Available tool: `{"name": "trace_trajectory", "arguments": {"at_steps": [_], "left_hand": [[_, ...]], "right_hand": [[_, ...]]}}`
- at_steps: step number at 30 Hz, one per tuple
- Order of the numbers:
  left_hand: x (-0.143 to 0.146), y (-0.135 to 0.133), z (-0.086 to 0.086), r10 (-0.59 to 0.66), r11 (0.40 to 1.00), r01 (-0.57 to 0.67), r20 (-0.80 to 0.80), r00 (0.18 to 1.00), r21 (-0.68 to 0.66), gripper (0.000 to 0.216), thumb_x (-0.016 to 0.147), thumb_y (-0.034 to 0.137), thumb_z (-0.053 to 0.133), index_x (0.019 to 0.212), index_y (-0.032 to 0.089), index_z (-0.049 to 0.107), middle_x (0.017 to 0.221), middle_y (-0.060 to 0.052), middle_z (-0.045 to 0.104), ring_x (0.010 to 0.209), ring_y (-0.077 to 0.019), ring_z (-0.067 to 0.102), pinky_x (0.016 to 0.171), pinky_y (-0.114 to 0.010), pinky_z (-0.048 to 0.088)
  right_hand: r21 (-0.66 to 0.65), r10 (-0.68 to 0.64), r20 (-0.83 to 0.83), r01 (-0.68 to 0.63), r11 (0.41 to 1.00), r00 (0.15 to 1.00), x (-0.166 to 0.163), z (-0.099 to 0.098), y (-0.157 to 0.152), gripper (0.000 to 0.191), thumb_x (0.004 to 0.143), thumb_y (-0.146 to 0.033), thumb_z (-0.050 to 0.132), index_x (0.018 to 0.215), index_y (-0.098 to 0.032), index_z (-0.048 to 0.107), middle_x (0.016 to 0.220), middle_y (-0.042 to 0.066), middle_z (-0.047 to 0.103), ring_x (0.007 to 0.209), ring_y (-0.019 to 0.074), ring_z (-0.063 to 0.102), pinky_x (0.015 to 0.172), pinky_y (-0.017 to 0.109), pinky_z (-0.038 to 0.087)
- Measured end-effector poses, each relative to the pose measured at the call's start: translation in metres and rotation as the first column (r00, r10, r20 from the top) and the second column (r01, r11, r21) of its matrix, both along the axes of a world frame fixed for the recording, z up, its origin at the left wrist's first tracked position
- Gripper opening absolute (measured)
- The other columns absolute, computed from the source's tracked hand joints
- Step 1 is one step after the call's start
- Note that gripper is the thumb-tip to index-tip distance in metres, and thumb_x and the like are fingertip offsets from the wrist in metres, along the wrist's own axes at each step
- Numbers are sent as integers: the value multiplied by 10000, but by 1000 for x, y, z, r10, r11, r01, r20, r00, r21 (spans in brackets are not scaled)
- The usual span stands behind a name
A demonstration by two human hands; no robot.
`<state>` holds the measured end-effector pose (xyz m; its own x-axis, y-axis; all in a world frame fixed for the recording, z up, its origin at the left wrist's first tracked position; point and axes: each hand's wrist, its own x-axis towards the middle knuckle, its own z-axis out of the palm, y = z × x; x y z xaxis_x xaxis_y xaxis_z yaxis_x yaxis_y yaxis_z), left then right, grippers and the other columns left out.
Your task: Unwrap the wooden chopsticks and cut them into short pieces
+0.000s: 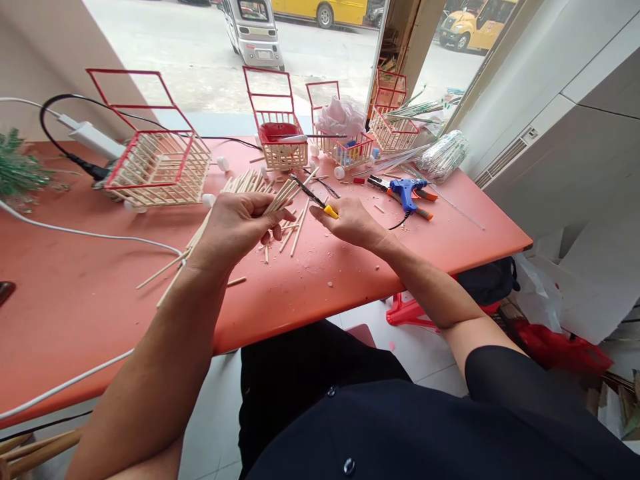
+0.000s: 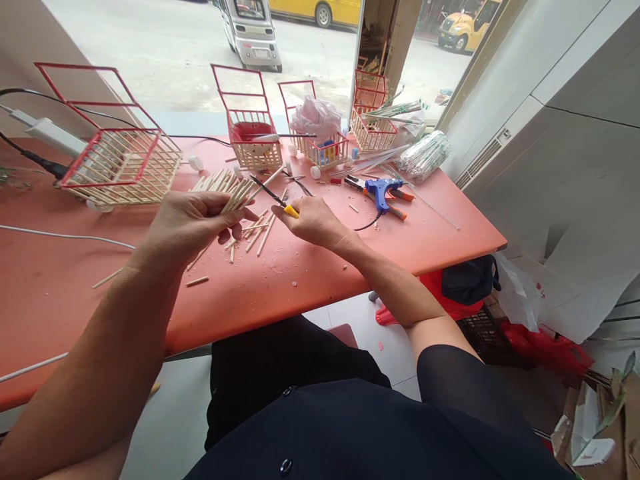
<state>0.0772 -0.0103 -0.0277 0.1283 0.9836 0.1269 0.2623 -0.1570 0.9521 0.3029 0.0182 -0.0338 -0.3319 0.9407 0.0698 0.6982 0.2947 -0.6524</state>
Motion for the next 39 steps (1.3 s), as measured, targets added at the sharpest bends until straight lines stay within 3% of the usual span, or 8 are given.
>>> {"name": "trace_trajectory", "arguments": {"at_steps": [5,11,21,26,29,32,35,39], "left_hand": [[0,5,0,16,999,-12,111,994,-35,202,745,323,933,816,155,847,787,-99,811,551,-123,606,486,-240,382],[0,7,0,-47,987,85,267,962,-134,323,649,306,1010,871,138,846,864,-128,843,544,-103,599,492,-215,399],[-3,9,-3,-137,945,237,385,913,-224,423,643,335,1066,968,131,890,882,-147,845,551,-105,605,517,-231,487],[-2,10,-8,-175,944,259,352,919,-206,377,687,360,1035,948,136,881,780,-104,787,527,-98,534,478,-225,398],[-2,12,-13,-210,930,295,343,916,-218,354,728,392,1015,932,137,877,710,-74,726,519,-96,487,457,-224,340],[-2,14,-17,-209,922,316,397,894,-225,311,787,388,990,890,131,850,679,-50,664,551,-108,512,505,-234,410],[-2,16,-17,-122,941,256,483,867,-223,233,857,318,954,864,141,803,697,-28,648,591,-117,566,579,-243,492],[-1,19,-11,39,959,130,574,818,-252,164,952,189,862,848,165,738,744,-2,659,680,-116,651,684,-229,562]], "right_hand": [[-454,-43,-384,-148,878,922,4,2,7,623,1080,-715,589,753,-186,610,635,0,590,541,145,591,554,271,500],[-653,-16,-439,-307,692,898,14,12,5,657,1087,-729,558,911,-132,766,808,88,770,649,167,708,608,261,592],[-188,85,-154,-113,976,984,16,19,0,532,1097,-665,607,929,-165,675,801,8,641,723,144,570,678,264,409],[72,83,46,-86,994,996,10,15,-2,482,1108,-567,618,809,-195,547,779,-6,572,759,151,481,734,298,318],[104,66,82,-74,992,994,10,14,-1,468,1070,-549,680,796,-195,544,783,-2,566,769,155,472,745,302,318],[-99,71,-91,-80,992,993,13,17,1,490,1070,-613,658,839,-183,610,797,18,613,768,167,551,736,286,401],[-485,7,-435,-240,841,900,17,20,3,584,1124,-686,489,951,-164,686,838,72,706,756,196,663,724,300,537],[-684,-107,-615,-462,564,781,17,18,4,706,1121,-749,370,952,-154,711,830,124,761,719,224,715,732,346,634]]}}
